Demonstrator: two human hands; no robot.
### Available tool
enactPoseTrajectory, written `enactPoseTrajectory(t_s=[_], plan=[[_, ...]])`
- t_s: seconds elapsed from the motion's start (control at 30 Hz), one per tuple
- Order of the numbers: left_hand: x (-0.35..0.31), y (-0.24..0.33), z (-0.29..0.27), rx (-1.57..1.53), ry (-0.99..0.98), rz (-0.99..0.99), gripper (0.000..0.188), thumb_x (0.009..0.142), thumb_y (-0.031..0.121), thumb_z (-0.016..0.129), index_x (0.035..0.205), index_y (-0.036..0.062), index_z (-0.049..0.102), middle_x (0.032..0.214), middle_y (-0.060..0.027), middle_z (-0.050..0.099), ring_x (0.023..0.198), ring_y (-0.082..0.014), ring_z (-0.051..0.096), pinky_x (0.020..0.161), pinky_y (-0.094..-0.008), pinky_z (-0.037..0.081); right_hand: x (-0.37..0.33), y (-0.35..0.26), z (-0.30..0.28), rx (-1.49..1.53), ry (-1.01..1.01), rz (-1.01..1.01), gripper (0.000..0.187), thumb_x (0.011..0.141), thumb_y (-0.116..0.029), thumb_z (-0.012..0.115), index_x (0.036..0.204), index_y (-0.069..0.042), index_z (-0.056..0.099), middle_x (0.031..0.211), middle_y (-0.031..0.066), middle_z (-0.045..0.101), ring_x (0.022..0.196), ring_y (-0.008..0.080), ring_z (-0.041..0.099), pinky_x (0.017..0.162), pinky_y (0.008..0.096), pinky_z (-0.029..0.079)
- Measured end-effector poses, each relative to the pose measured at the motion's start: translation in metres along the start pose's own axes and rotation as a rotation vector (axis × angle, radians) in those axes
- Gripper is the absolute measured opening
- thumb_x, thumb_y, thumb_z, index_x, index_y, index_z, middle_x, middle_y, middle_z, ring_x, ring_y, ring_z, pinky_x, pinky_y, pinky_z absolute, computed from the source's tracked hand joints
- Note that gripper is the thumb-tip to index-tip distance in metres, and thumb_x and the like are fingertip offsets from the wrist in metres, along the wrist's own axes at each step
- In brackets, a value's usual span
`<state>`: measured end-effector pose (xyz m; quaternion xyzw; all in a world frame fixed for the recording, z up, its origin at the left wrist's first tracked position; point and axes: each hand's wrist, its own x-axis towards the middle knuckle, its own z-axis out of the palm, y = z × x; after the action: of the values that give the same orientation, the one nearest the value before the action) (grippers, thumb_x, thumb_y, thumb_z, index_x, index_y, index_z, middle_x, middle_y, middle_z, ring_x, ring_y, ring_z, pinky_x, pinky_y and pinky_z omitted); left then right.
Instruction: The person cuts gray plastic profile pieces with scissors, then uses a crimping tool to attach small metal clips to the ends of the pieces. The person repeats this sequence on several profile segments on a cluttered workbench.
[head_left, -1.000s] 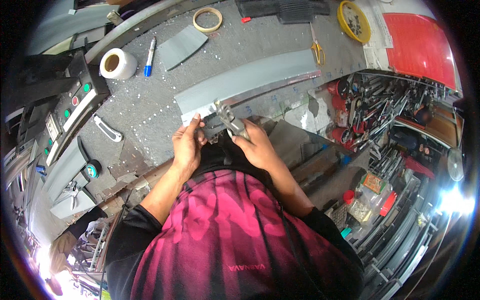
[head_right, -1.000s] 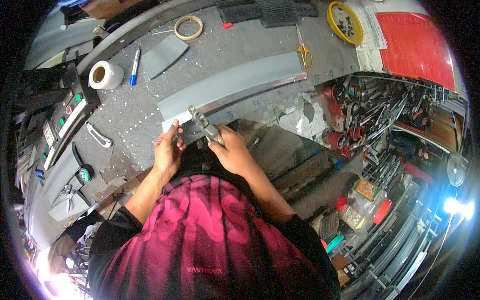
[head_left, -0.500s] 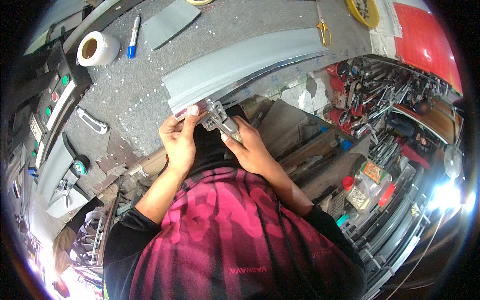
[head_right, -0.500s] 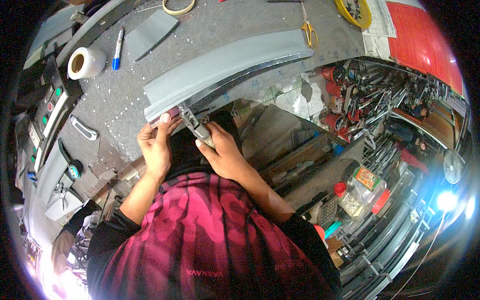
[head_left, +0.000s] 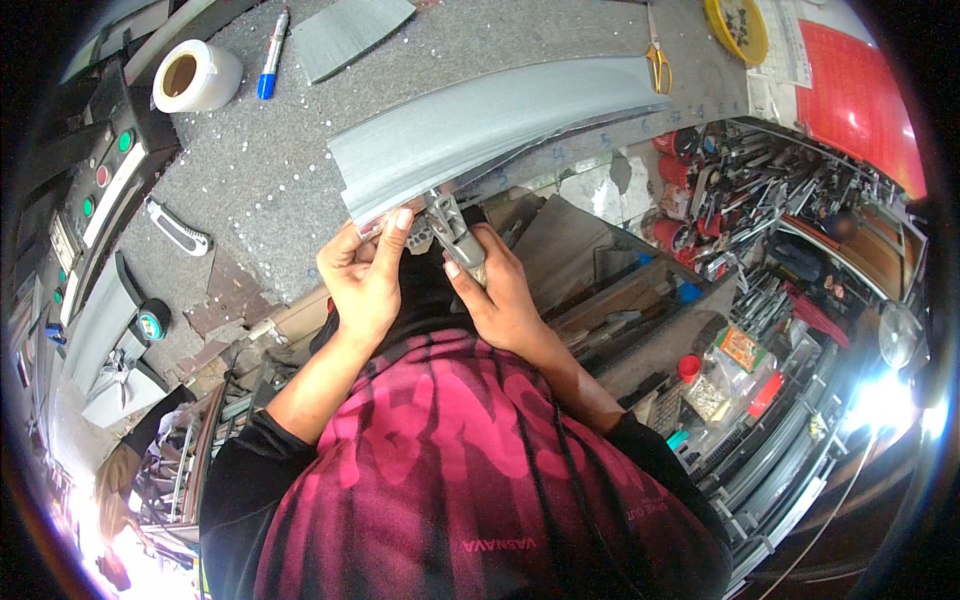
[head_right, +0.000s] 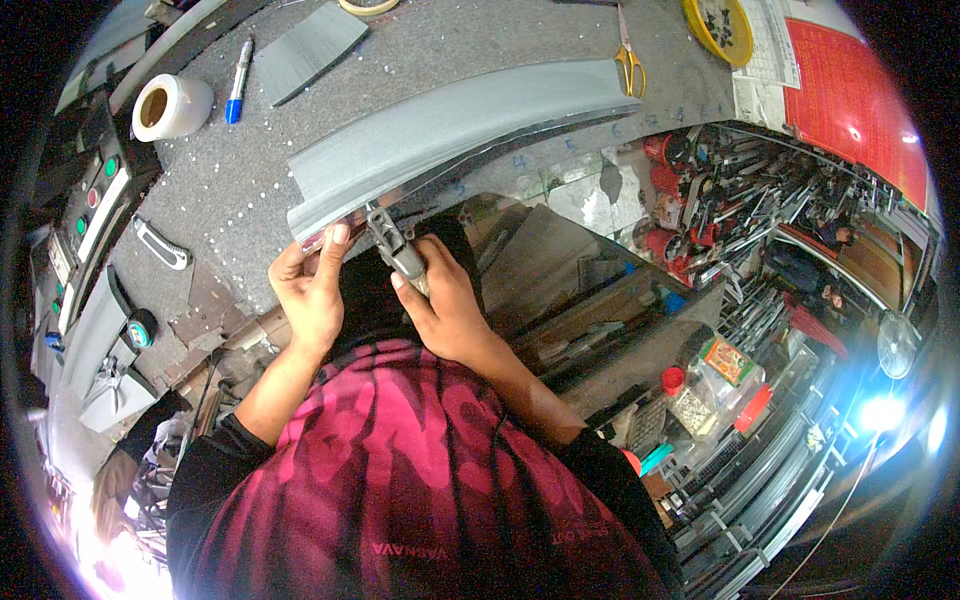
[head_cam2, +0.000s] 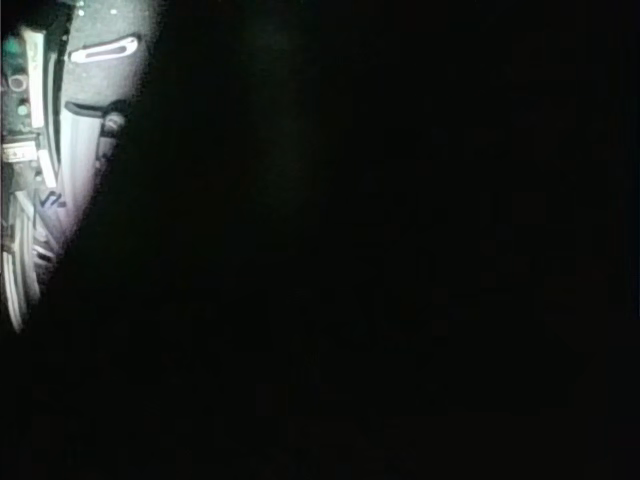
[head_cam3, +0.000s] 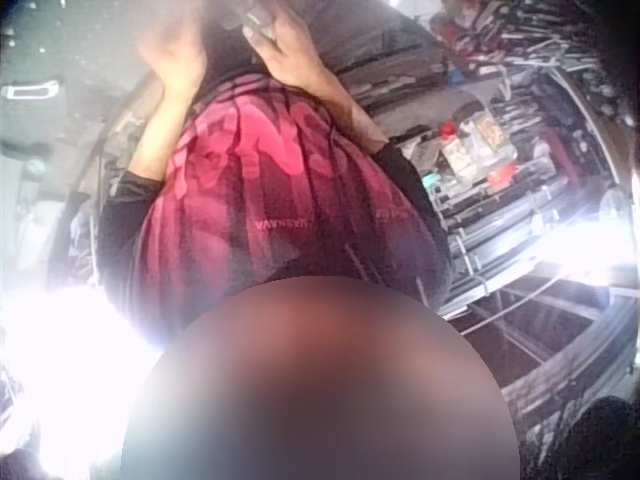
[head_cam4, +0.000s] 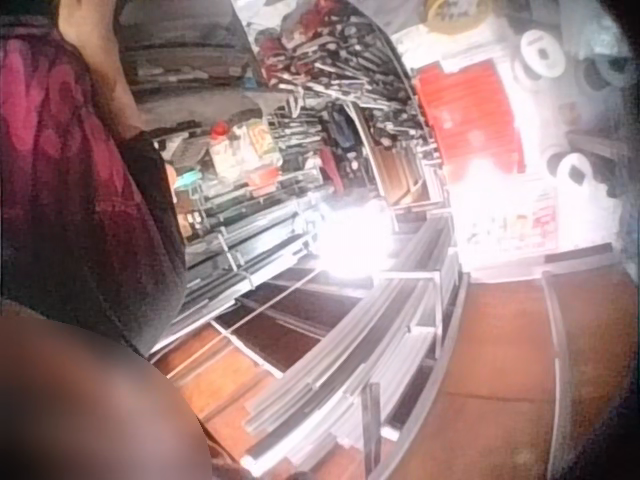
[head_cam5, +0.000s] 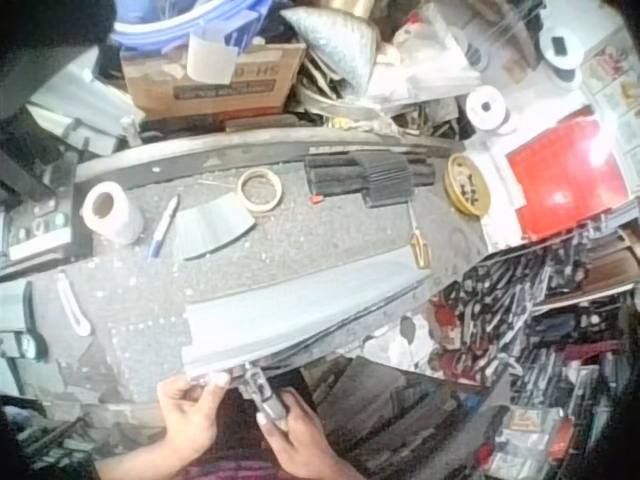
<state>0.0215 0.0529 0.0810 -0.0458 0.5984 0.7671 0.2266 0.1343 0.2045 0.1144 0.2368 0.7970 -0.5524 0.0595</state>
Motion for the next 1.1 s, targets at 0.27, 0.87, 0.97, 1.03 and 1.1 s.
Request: enactPoseTrajectory(t_s=[0.27,0.87,0.97,1.03,1.1], plan=[[0.005,-0.002,-0.001,-0.041,-0.017,0.009,0.013,0.108,0.007,0.080,0.118,-0.0002,0.084,0.115,-0.0068,0.083,0.106,-0.0136,0.077,0.100,-0.0341,0.064,0.002,-0.001,0.004,-0.036,-0.012,0.039,0.036,0.113,-0.028,0.067,0.125,0.004,0.053,0.114,0.0287,0.062,0.103,0.0532,0.064,0.092,0.0565,0.051],[0.015,-0.005,-0.005,-0.045,-0.018,-0.036,0.012,0.109,0.006,0.077,0.115,-0.0034,0.081,0.119,-0.0119,0.081,0.113,-0.0217,0.077,0.107,-0.0502,0.068,0.009,-0.008,0.009,0.087,0.001,0.070,0.029,0.114,-0.025,0.065,0.126,0.001,0.063,0.114,0.0224,0.076,0.105,0.0434,0.076,0.093,0.0497,0.058],[0.017,-0.004,-0.004,-0.056,-0.022,-0.034,0.013,0.109,0.007,0.077,0.116,-0.0035,0.081,0.120,-0.0118,0.081,0.113,-0.0213,0.077,0.107,-0.0496,0.068,0.011,-0.010,0.009,0.086,0.004,0.060,0.029,0.114,-0.025,0.065,0.127,0.001,0.065,0.115,0.0222,0.076,0.105,0.0424,0.077,0.094,0.0489,0.058],[0.019,-0.003,-0.004,-0.058,-0.028,-0.035,0.014,0.110,0.007,0.076,0.117,-0.0035,0.081,0.120,-0.0117,0.081,0.113,-0.0212,0.077,0.107,-0.0494,0.068,0.012,-0.011,0.009,0.086,-0.009,0.063,0.030,0.114,-0.025,0.065,0.129,0.001,0.065,0.115,0.0221,0.076,0.105,0.0417,0.077,0.094,0.0484,0.058],[0.020,-0.002,-0.004,-0.054,-0.037,-0.038,0.015,0.110,0.008,0.076,0.118,-0.0034,0.081,0.121,-0.0116,0.081,0.113,-0.0213,0.077,0.107,-0.0493,0.068,0.013,-0.011,0.009,0.070,-0.021,0.078,0.034,0.116,-0.028,0.062,0.132,0.002,0.067,0.119,0.0208,0.077,0.109,0.0383,0.077,0.097,0.0460,0.058]])
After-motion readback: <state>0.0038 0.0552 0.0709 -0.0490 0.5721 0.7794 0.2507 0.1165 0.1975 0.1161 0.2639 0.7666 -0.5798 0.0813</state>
